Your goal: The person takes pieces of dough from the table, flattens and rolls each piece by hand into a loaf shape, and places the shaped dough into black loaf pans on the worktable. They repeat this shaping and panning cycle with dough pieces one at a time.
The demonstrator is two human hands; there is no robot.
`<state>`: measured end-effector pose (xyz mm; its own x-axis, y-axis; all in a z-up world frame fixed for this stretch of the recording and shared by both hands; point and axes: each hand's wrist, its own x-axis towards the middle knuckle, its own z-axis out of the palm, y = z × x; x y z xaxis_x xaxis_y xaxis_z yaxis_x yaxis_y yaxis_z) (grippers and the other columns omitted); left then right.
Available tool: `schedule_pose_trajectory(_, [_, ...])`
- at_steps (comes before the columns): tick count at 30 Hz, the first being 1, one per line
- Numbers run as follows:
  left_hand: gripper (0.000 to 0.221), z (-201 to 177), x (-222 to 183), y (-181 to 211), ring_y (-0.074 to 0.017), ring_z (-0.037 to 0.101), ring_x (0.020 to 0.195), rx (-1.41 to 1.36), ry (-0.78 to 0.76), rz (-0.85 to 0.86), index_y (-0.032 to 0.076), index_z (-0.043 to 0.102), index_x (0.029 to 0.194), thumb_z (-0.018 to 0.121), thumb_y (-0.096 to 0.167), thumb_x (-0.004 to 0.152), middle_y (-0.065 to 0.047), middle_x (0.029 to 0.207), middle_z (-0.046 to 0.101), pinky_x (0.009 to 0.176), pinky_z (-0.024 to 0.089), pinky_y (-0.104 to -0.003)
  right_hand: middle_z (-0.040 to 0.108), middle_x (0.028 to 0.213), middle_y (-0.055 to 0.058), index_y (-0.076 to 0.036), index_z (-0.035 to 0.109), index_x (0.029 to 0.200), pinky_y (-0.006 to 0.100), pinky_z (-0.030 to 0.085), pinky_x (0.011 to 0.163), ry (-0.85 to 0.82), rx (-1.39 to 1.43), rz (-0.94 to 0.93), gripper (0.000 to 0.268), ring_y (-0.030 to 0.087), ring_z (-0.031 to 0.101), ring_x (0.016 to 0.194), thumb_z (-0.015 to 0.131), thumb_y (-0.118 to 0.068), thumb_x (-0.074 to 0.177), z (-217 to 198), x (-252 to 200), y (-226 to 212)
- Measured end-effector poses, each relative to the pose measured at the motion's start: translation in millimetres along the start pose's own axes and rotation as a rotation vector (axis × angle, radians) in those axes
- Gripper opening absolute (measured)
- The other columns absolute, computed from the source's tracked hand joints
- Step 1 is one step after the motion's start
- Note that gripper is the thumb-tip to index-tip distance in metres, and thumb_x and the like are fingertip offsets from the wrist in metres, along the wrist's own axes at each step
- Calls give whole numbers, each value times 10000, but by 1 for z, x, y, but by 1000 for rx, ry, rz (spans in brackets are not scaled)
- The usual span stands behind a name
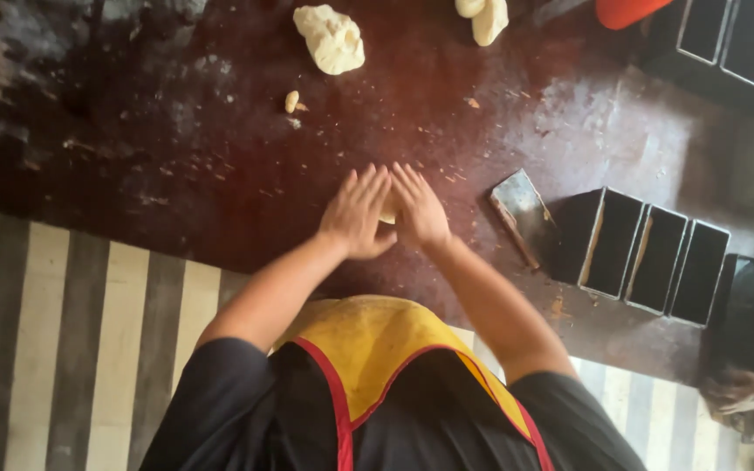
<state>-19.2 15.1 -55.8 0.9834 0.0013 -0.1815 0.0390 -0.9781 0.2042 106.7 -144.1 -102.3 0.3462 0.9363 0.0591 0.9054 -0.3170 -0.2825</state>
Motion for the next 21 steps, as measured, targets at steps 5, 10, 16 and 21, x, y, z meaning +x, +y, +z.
schedule_pose_trajectory(5, [1084, 45, -44, 29, -300, 136, 1582, -73, 20, 46, -28, 203, 1584, 529, 681, 831, -182, 1693, 137, 1270, 74, -450, 312, 1608, 321, 129, 387, 1513, 559, 205, 1257, 35, 59, 16, 899, 477, 261, 1526, 593, -293, 747, 4, -65, -47])
schedule_pose_trajectory(10, [1046, 9, -42, 34, -253, 144, 1576, -123, -129, -14, -13, 208, 1598, 591, 602, 843, -155, 1697, 167, 1280, 69, -429, 274, 1627, 328, 95, 373, 1530, 585, 190, 1242, -66, 47, 148, 830, 486, 213, 1537, 623, -428, 935, -4, -57, -47])
schedule_pose_trajectory(16, [363, -58, -8, 23, -295, 614, 1349, -426, -228, -212, 139, 742, 1216, 555, 357, 995, -128, 1374, 687, 1202, 480, -402, 772, 1248, 179, -109, 732, 1336, 393, 574, 992, -122, 607, 457, 463, 260, 762, 1148, 609, -405, 1002, -73, -18, 15])
schedule_pose_trajectory(21, [324, -43, 26, 38, -397, 692, 1099, -476, 381, -342, 79, 649, 1192, 623, 226, 905, -158, 1177, 708, 907, 562, -527, 671, 1178, 245, -21, 609, 1459, 367, 514, 926, 386, 1097, 506, 494, 230, 614, 1018, 574, -332, 1077, -58, 34, -15])
